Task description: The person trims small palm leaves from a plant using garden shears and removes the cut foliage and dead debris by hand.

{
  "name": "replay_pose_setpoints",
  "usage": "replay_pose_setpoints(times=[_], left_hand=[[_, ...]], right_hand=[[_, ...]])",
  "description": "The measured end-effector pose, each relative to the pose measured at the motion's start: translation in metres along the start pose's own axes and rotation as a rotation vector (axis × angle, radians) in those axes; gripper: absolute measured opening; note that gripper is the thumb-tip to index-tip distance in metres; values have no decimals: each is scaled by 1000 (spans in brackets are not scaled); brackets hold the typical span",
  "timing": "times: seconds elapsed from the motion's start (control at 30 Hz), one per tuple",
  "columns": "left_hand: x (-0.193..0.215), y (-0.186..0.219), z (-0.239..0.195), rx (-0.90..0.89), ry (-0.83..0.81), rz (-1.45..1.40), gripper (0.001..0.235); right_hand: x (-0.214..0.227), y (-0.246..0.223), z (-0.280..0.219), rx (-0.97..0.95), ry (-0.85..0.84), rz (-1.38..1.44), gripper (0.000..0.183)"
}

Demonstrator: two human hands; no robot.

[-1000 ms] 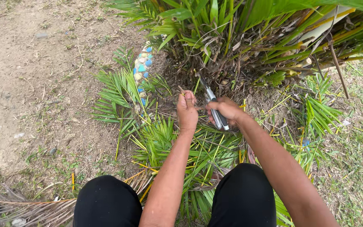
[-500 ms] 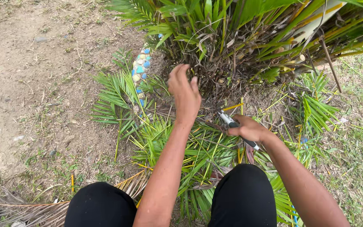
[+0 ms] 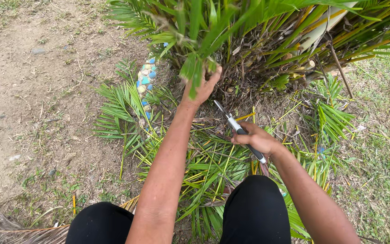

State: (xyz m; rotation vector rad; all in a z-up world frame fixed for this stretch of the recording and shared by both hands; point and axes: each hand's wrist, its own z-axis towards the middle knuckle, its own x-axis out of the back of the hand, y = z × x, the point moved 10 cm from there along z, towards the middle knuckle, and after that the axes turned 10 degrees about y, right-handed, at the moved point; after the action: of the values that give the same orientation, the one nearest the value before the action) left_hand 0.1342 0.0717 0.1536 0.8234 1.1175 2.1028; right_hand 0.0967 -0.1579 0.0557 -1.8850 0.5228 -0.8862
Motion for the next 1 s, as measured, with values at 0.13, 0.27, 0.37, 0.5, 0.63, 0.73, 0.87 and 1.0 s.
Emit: replay_pose_setpoints(times=[0.13, 0.27, 0.37, 0.5, 0.63, 0.73, 0.87, 1.0], left_hand=[[19, -11, -4, -51, 185, -74, 51], [24, -72, -56, 369, 366, -521, 48], [25, -87, -67, 296, 500, -706, 48], [30, -88, -69, 225, 477, -638, 47], [36, -72, -79, 137, 416, -488, 45], [31, -77, -80, 217, 402, -559, 46], [29, -114, -93, 364, 447, -661, 47], [83, -219, -142, 588, 787, -906, 49]], right_hand=[[-11, 3, 12, -45, -29, 179, 38], [-12, 8, 13, -125, -15, 272, 40], [-17, 14, 19, -270, -76, 420, 41], [-37, 5, 52, -316, -209, 476, 41], [-31, -17, 98, -251, -138, 378, 35], [-24, -29, 106, -242, -67, 271, 30], [-26, -11, 94, -262, 74, 205, 27], [-43, 30, 39, -182, -87, -281, 36]])
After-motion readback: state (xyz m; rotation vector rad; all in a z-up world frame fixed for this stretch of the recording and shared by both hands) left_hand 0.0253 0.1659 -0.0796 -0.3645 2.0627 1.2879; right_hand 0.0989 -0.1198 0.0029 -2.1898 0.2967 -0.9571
